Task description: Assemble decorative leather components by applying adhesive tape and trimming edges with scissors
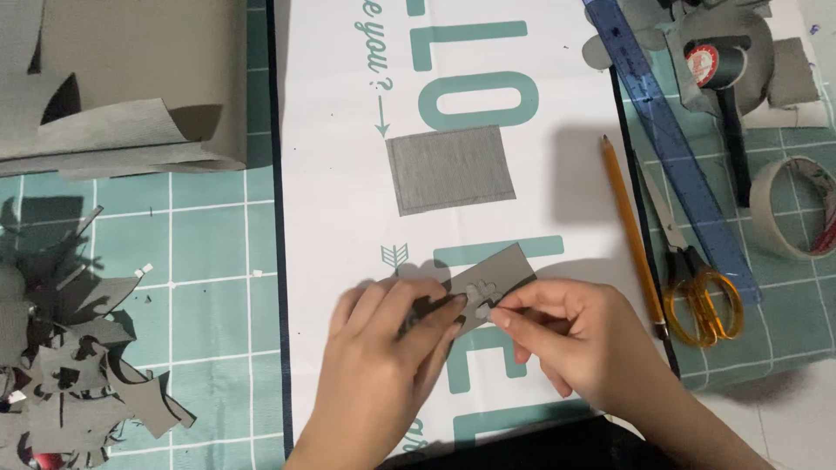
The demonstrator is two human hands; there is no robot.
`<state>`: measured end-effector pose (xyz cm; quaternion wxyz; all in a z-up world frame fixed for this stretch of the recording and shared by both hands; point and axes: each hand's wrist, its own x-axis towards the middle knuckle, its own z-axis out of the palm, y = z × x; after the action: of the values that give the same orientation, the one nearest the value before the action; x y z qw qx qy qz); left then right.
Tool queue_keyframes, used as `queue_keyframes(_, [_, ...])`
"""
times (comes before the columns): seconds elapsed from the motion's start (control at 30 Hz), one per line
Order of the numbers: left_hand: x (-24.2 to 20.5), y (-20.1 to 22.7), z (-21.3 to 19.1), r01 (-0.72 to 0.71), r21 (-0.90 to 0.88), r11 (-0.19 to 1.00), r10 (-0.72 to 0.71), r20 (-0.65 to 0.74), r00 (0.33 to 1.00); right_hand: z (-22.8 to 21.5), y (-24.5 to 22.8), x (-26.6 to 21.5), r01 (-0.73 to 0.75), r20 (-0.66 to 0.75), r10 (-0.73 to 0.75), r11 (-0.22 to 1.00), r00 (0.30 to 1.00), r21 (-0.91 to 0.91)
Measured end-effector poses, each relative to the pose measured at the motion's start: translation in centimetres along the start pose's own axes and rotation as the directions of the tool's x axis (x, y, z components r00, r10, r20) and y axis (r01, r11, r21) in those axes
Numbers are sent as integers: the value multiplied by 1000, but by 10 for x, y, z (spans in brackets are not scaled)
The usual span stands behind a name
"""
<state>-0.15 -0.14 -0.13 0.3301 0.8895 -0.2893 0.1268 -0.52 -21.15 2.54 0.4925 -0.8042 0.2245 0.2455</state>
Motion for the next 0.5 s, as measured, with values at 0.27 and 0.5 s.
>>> queue_keyframes(0.27, [-4,7,8,46,-158,986,-52,-37,998,1,-13,0,-63,-28,61,994,998,-91])
queue_keyframes(0.5, [-7,4,9,46,-176,983,-50,-20,999,6,-30,1,-176,-65,168,973,984,-146])
